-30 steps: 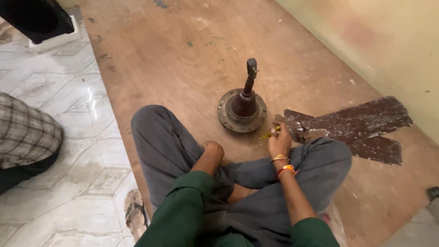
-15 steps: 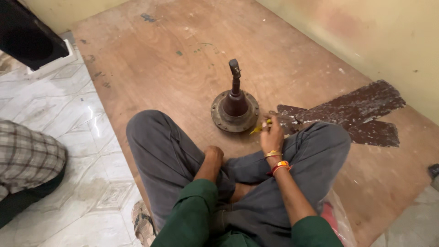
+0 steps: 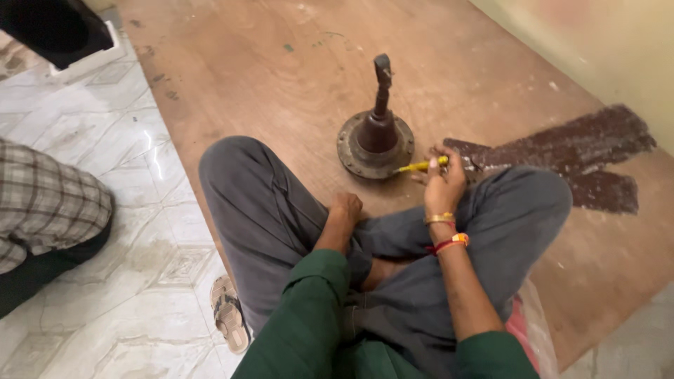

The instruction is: The person sits on the floor and uses a screwdriver to tighten screws on the central hub of a ceiling fan. The fan blades are detached and lying on the floor nearby. The person works methodically around the hub, securing each screw.

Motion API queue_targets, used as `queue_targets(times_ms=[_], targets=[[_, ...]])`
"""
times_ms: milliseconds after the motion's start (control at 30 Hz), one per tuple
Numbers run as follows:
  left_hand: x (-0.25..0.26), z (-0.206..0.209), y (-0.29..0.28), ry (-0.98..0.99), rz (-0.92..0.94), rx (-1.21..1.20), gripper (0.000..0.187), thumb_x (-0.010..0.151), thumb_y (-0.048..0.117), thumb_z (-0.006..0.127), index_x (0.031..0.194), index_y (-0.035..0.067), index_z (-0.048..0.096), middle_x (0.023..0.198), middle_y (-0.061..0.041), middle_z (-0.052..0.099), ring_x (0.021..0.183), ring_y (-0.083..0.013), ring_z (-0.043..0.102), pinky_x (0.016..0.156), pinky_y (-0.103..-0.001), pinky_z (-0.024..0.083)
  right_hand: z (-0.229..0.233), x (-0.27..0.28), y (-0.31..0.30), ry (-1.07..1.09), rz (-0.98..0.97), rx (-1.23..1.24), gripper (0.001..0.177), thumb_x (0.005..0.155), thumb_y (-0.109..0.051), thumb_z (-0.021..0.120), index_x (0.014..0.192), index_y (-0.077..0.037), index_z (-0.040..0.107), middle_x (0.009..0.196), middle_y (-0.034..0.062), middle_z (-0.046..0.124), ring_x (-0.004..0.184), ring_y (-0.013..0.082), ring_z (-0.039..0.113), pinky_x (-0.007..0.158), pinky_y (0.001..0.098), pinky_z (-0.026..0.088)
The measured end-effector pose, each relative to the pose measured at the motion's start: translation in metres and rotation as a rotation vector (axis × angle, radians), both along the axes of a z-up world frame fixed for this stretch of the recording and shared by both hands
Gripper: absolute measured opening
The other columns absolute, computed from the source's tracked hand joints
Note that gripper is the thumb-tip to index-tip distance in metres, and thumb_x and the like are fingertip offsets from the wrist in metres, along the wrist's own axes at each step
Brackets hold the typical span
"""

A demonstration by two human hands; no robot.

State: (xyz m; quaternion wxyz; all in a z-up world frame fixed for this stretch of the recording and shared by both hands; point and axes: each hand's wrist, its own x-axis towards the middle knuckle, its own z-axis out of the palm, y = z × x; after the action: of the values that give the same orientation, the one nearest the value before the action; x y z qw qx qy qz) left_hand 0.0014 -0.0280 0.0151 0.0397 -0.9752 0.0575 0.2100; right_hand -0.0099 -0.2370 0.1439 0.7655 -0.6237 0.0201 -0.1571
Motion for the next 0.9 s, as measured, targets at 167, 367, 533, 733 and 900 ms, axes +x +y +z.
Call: queue_targets(times_ms=[167, 367, 533, 733, 900], targets=[[-0.011, -0.014, 0.012, -0.037, -0.076, -0.011, 0.014, 0.090, 0.021, 0.069, 0.098, 0.021, 0.081, 0.104, -0.004, 0.078, 0.095, -0.0233, 0.076, 0.070, -0.045, 0.061, -0.030, 0.005, -0.013, -0.034, 0.040, -0.059, 0.029, 0.102, 0.003, 0.052, 0.130, 0.003, 0.055, 0.130, 0.0160, 0.061, 0.104, 0.0235, 0.071, 0.069, 0.0370, 0.063], [-0.029, -0.014, 0.019, -0.079, -0.117, -0.059, 0.011, 0.087, 0.020, 0.070, 0.090, 0.021, 0.081, 0.096, -0.003, 0.078, 0.088, -0.0220, 0.075, 0.065, -0.044, 0.059, -0.045, 0.013, -0.023, 0.081, -0.012, 0.087, 0.043, 0.103, -0.002, 0.051, 0.144, -0.003, 0.040, 0.111, 0.0167, 0.065, 0.085, 0.0249, 0.071, 0.064, 0.0380, 0.067], [-0.057, 0.006, 0.012, -0.518, -0.176, -0.219, 0.023, 0.084, 0.022, 0.071, 0.102, 0.008, 0.068, 0.093, -0.013, 0.072, 0.084, -0.0279, 0.070, 0.066, -0.042, 0.056, -0.059, 0.014, -0.030, 0.166, -0.045, 0.084, 0.038, 0.106, -0.006, 0.054, 0.142, 0.000, 0.043, 0.106, 0.0157, 0.066, 0.082, 0.0244, 0.070, 0.066, 0.0422, 0.066], [-0.084, 0.047, 0.004, -0.469, -0.089, -0.571, 0.032, 0.086, 0.021, 0.071, 0.111, 0.001, 0.065, 0.094, -0.018, 0.071, 0.086, -0.0351, 0.070, 0.068, -0.047, 0.054, -0.083, 0.049, -0.062, 0.342, -0.064, 0.447, 0.035, 0.097, -0.018, 0.053, 0.128, -0.002, 0.055, 0.084, 0.0082, 0.063, 0.064, 0.0237, 0.067, 0.052, 0.0365, 0.059], [-0.084, 0.074, 0.006, -0.480, 0.003, -0.733, 0.032, 0.084, 0.015, 0.071, 0.112, -0.001, 0.065, 0.098, -0.021, 0.071, 0.091, -0.0395, 0.070, 0.074, -0.049, 0.055, -0.090, 0.078, -0.065, 0.386, 0.019, 0.065, 0.026, 0.100, -0.025, 0.076, 0.112, -0.006, 0.064, 0.081, 0.0035, 0.063, 0.062, 0.0163, 0.054, 0.050, 0.0292, 0.038]])
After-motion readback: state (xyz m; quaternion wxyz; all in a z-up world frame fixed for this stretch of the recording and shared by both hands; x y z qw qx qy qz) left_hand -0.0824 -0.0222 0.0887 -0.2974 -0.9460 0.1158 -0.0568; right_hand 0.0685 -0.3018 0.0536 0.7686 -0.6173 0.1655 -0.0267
